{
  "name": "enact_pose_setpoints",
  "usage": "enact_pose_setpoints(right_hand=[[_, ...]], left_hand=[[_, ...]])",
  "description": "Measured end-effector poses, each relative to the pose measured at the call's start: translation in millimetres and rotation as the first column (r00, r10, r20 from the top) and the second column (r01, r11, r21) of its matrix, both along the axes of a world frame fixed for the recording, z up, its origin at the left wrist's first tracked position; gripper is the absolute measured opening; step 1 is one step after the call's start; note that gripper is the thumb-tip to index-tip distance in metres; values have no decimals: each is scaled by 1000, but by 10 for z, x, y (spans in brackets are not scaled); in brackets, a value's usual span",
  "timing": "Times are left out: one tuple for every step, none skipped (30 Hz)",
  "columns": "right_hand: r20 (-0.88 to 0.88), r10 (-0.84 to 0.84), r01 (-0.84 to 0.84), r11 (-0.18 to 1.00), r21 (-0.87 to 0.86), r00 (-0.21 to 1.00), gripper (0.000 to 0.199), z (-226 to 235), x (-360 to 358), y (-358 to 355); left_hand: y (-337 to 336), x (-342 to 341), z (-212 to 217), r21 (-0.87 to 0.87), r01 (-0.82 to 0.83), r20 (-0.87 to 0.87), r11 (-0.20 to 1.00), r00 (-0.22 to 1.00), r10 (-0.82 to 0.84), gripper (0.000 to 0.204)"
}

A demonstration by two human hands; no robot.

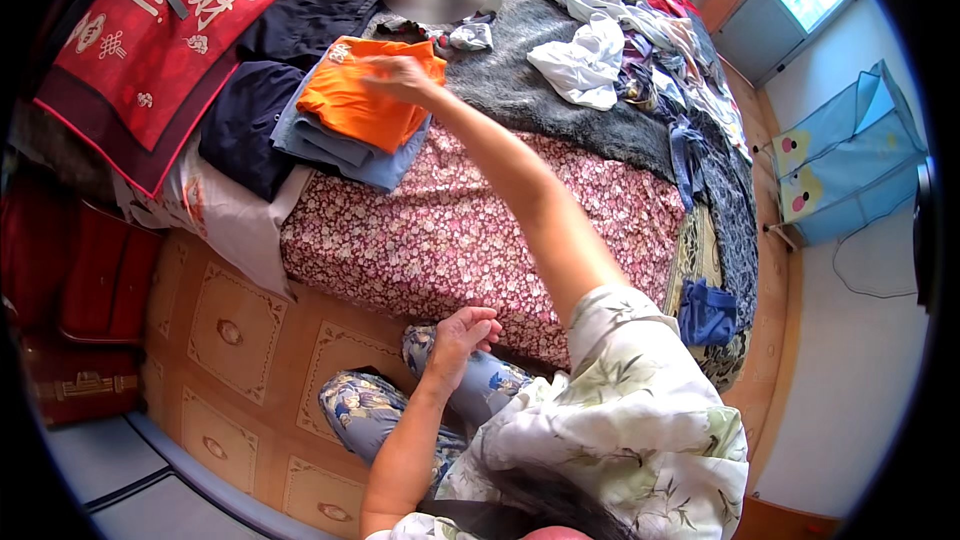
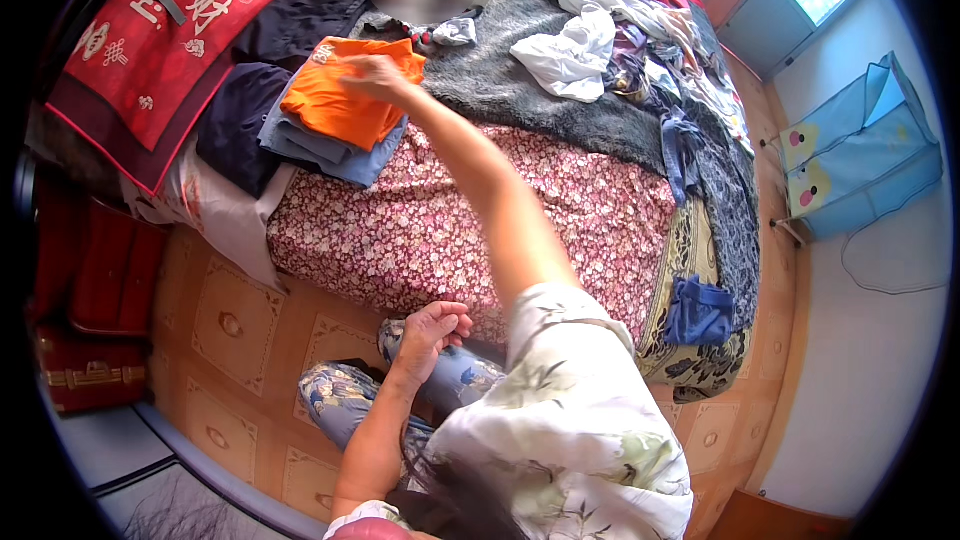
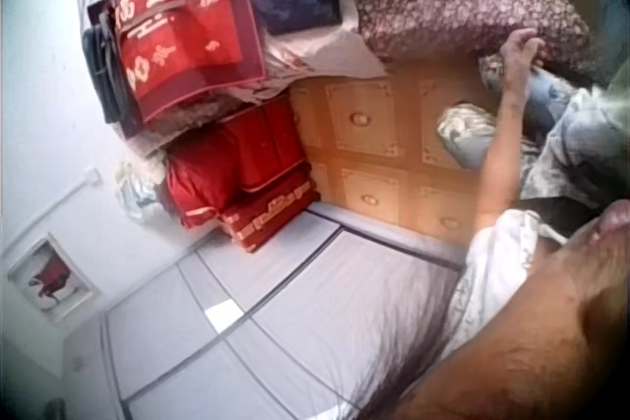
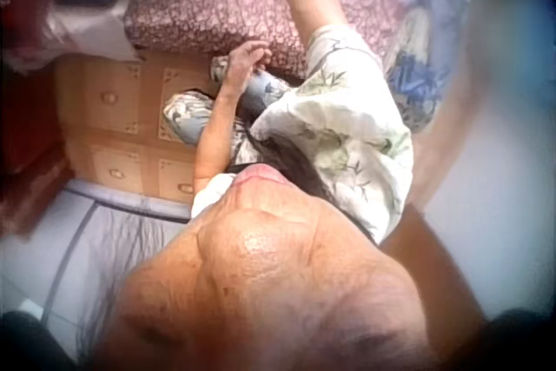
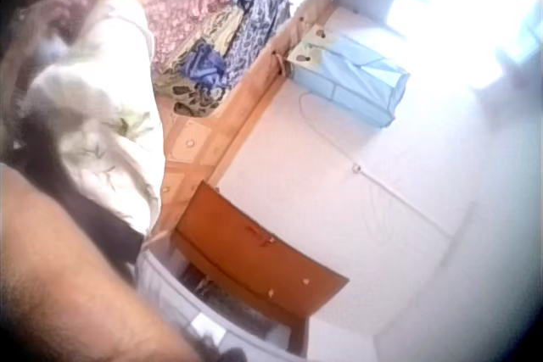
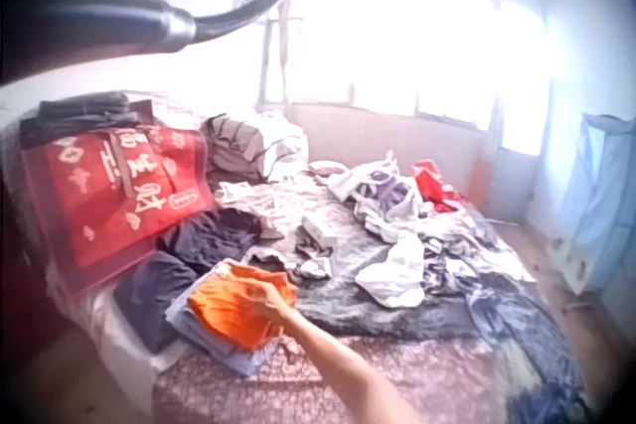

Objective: The person folds an orange shirt, a white t-shirt, blue shorts, and a patterned piece of clothing by hand on a bed, placing each folded item onto a growing stack.

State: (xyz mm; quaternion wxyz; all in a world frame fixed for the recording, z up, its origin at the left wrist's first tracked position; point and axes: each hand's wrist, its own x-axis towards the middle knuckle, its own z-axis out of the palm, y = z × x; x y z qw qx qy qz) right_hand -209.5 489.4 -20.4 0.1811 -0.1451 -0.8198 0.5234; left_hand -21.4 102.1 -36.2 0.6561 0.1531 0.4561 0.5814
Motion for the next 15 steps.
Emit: enact_pose_setpoints(right_hand=[[-184,-188,247,887,391,965,55,-41,232,185],[-417,-271,493,574,654,868,49,-60,526,354],[-240,-557,486,349,801,795,47,69,850,397],[-311,-623,432,48,901,717,58,33,1258,538],[-160,-823,278,-3,961,546,65,-110,1620,786],[18,-870,294,186,937,493,64,-291,2016,1030],[60,-884,362,251,898,464,57,-239,2284,1094],[107,-893,428,311,849,436,51,-185,2527,1122],[105,-880,491,354,796,464,40,-374,2853,1509],[102,-850,536,415,735,517,31,-286,2892,1541],[-242,-767,661,295,689,594,15,-261,3017,1483],[-468,-686,782,245,572,557,13,-245,3130,1414],[-392,-693,745,319,586,605,13,44,3084,1048],[-316,-700,709,380,594,640,13,332,3147,642],[-262,-619,649,557,518,740,13,545,3282,248]], left_hand=[[14,-4,50,-13,0,-15,1000,1000,0,27],[20,14,65,-26,1,-26,1000,1000,-1,27],[20,29,15,-11,-12,-19,1000,1000,12,28],[17,55,-7,-11,-11,-16,1000,1000,11,28],[34,69,-2,-11,3,-16,1000,1000,-3,28],[63,70,2,-6,12,-19,1000,1000,-12,28],[100,72,7,-9,6,-25,1000,1000,-6,28],[132,72,12,-14,2,-30,1000,1000,-2,27],[159,79,26,-21,31,-29,999,999,-32,27],[169,104,24,-34,31,-28,999,999,-31,26],[210,100,23,-31,34,-43,999,998,-35,25],[239,87,-54,-7,41,-37,999,998,-41,26],[243,83,-126,9,5,-22,1000,1000,-5,28],[256,79,-141,26,-17,-7,1000,1000,17,30],[288,95,-75,24,-27,16,999,1000,26,33]])
